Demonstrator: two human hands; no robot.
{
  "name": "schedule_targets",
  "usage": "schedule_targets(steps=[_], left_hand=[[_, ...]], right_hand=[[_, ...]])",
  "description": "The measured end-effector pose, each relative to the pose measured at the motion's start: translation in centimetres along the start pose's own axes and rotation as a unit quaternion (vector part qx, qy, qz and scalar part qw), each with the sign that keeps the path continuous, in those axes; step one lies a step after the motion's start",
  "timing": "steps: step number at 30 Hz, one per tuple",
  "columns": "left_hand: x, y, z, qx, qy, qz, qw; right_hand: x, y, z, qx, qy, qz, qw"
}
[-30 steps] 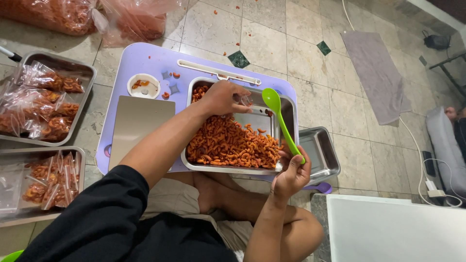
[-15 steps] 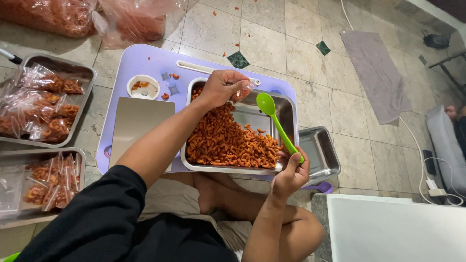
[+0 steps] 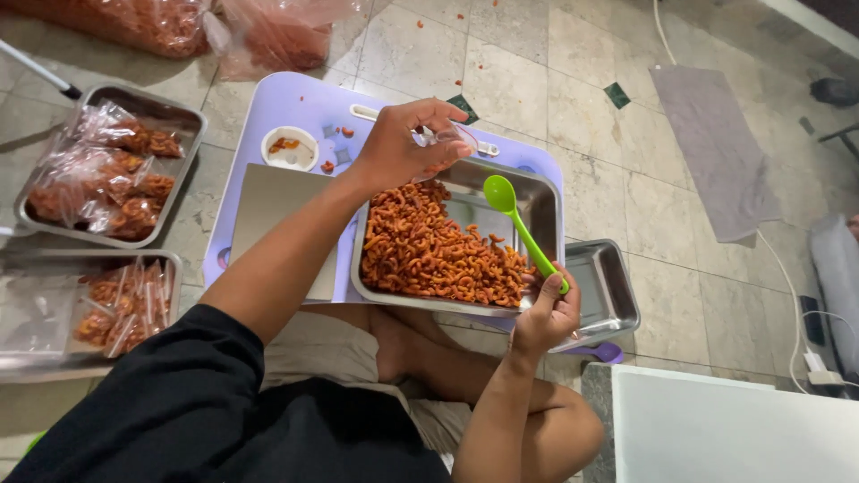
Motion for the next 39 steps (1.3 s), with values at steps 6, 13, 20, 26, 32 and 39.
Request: schedule_targets(steps=[6, 13, 20, 26, 32, 39], left_hand=[[-6.3, -8.3, -4.2, 0.229, -0.043, 0.002, 0.972], [-10.8, -11.5, -8.1, 0.37, -0.327, 0.027, 0.869], [-12.7, -13.2, -8.4, 0.393, -0.343, 0.066, 0.85], [-14.9, -14.6, -9.2, 0.381, -0.291, 0.016, 0.878], [-16.3, -15.0, -8.5, 0.382, -0.235, 0.002, 0.894], [-16.4, -14.5, -8.5, 0.412, -0.188, 0.042, 0.891]], right_hand=[[-0.6, 0.4, 0.6, -0.059, -0.023, 0.025, 0.998], [-0.5, 0.1, 0.0, -0.053, -0.033, 0.035, 0.997], [-0.7, 0.0, 0.5, -0.071, -0.037, 0.034, 0.996], [-0.6, 0.1, 0.3, -0.066, -0.037, 0.038, 0.996], [-0.9, 0.2, 0.7, -0.071, -0.037, 0.033, 0.996], [-0.9, 0.3, 0.7, -0.07, -0.027, 0.03, 0.997]])
Point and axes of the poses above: each hand's wrist, its own x-axis towards the middle knuckle, its own y-axis out of the palm, z = x × y, the point moved 1 cm from there along x, towards the middle knuckle, and after that the axes turned 5 degrees about y, right-handed, at the moved point
